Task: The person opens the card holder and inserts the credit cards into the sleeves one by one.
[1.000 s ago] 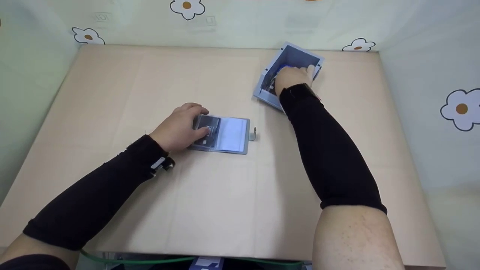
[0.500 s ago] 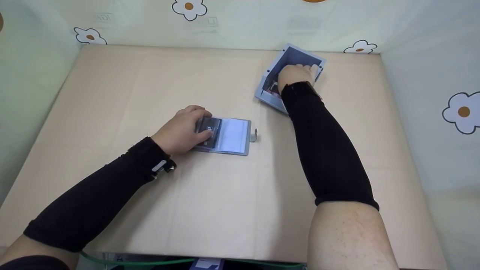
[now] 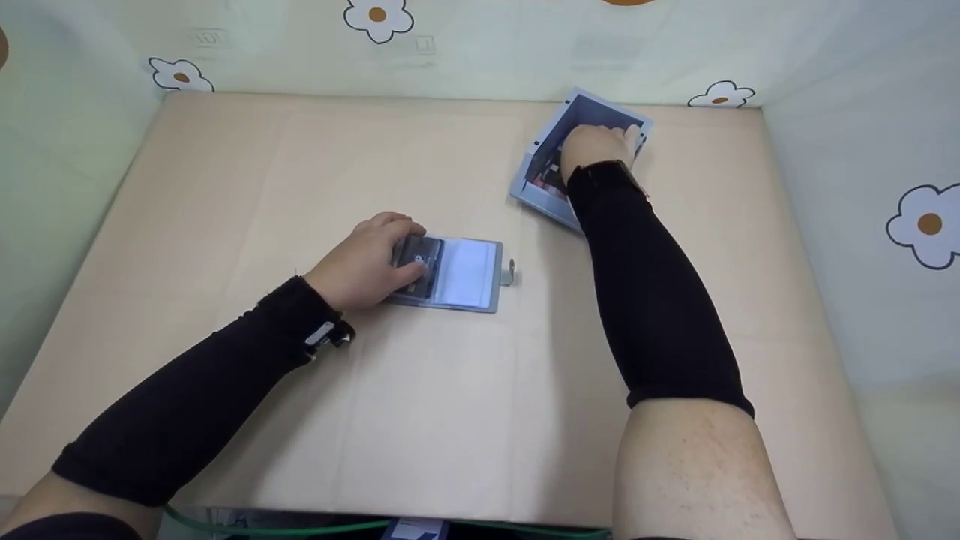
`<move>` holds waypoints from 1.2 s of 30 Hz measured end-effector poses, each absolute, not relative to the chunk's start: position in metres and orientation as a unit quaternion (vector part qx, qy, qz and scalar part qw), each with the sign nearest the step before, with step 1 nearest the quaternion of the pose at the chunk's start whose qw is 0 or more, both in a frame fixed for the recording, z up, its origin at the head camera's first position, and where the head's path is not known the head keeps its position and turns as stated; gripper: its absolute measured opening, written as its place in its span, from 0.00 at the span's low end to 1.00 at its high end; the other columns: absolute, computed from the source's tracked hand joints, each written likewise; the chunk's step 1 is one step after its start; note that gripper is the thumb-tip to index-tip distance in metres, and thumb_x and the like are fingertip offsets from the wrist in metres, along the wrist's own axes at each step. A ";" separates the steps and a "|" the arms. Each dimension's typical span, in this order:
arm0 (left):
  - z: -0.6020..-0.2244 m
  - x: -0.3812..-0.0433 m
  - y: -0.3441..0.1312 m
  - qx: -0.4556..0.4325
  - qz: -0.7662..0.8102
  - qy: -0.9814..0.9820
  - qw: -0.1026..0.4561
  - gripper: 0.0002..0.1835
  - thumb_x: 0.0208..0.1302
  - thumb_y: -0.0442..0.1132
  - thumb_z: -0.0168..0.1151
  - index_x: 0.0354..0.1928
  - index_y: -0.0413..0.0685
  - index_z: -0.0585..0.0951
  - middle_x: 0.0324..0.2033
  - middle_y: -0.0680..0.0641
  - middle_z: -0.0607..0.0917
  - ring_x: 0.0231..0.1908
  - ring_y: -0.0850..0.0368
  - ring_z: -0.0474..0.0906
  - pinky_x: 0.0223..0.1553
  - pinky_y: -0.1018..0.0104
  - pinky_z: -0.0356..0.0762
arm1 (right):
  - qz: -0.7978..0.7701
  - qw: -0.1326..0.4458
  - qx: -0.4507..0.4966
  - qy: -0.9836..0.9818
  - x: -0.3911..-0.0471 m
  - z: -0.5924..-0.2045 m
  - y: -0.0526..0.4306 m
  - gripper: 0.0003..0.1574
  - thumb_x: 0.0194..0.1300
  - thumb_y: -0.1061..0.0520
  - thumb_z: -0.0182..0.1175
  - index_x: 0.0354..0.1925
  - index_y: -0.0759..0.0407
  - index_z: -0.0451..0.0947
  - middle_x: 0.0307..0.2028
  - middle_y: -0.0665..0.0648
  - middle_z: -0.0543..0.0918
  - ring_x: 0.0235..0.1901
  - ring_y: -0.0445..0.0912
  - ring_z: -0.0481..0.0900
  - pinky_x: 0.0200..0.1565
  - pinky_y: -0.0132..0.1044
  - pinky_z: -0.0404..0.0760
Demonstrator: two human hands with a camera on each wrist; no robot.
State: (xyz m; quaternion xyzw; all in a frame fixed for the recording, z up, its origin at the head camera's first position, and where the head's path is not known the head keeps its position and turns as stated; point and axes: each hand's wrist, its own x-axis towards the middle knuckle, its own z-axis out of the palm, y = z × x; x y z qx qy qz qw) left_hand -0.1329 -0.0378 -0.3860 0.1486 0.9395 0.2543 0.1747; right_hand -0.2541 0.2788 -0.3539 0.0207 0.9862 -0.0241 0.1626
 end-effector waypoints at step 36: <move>-0.375 -0.137 -0.030 0.125 0.365 0.909 0.155 0.36 0.76 0.52 0.59 0.80 0.48 0.64 0.73 0.46 0.75 0.73 0.52 0.71 0.75 0.58 0.68 | -0.338 0.060 0.116 0.932 -0.211 -0.312 0.281 0.16 0.79 0.50 0.58 0.54 0.59 0.75 0.46 0.53 0.80 0.43 0.43 0.82 0.37 0.27 0.82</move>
